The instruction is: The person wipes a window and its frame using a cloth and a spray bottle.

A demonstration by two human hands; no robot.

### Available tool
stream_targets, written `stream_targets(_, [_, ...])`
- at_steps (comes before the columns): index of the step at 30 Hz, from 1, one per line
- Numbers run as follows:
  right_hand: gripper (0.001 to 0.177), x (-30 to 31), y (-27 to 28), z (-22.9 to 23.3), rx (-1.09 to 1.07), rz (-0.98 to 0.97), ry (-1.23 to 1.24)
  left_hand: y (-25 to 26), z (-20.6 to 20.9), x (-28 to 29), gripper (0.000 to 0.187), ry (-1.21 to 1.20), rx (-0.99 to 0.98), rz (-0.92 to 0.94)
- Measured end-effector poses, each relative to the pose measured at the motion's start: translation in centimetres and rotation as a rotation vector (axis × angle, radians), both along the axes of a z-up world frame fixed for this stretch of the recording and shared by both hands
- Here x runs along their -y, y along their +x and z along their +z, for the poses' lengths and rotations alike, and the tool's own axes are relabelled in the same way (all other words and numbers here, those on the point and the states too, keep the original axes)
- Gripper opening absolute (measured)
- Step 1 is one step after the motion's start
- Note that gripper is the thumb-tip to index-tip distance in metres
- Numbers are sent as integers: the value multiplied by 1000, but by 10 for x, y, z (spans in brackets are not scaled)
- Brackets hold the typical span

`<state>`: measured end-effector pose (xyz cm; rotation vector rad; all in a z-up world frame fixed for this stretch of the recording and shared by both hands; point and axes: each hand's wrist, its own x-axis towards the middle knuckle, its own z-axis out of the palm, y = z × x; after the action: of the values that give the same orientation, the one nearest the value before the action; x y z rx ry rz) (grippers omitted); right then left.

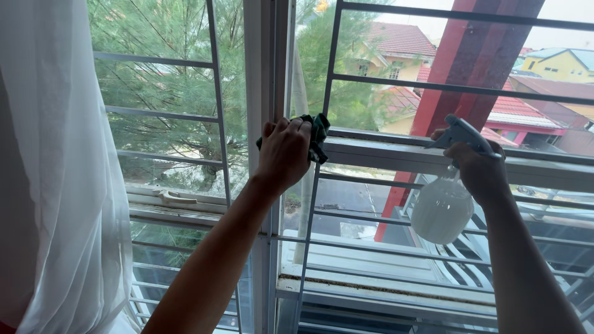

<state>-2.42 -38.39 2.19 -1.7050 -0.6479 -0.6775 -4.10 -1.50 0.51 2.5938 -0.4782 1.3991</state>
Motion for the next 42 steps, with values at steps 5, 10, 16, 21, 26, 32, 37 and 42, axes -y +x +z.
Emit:
stream_targets(5, [33, -4, -8, -3, 71, -232, -190, -31, 15, -12, 30, -72, -270, 111])
stream_targets(10, [36, -8, -12, -4, -1, -166, -76, -13, 19, -17, 54, -163, 118, -66])
stream_targets(16, [38, -8, -14, -4, 74, -234, -161, 27, 32, 12, 39, -34, -268, 53])
stream_targets(21, [33, -3, -1, -8, 172, -202, -190, 6, 60, 26, 19, -17, -693, 276])
stream_targets(26, [13, 17, 21, -21, 539, -404, -561, -6, 55, 23, 12, 41, -662, 315])
stream_targets(32, [21, 18, 20, -23, 330, -380, -477, -13, 2, 6, 15, -192, -72, -75])
stream_targets(37, [20, 15, 18, -21, 372, -375, -498, -36, -24, 15, 34, -240, 184, -112])
stream_targets(42, [18, 18, 23, -26, 379, -328, -449, -19, -57, 74, 55, -131, 298, -25])
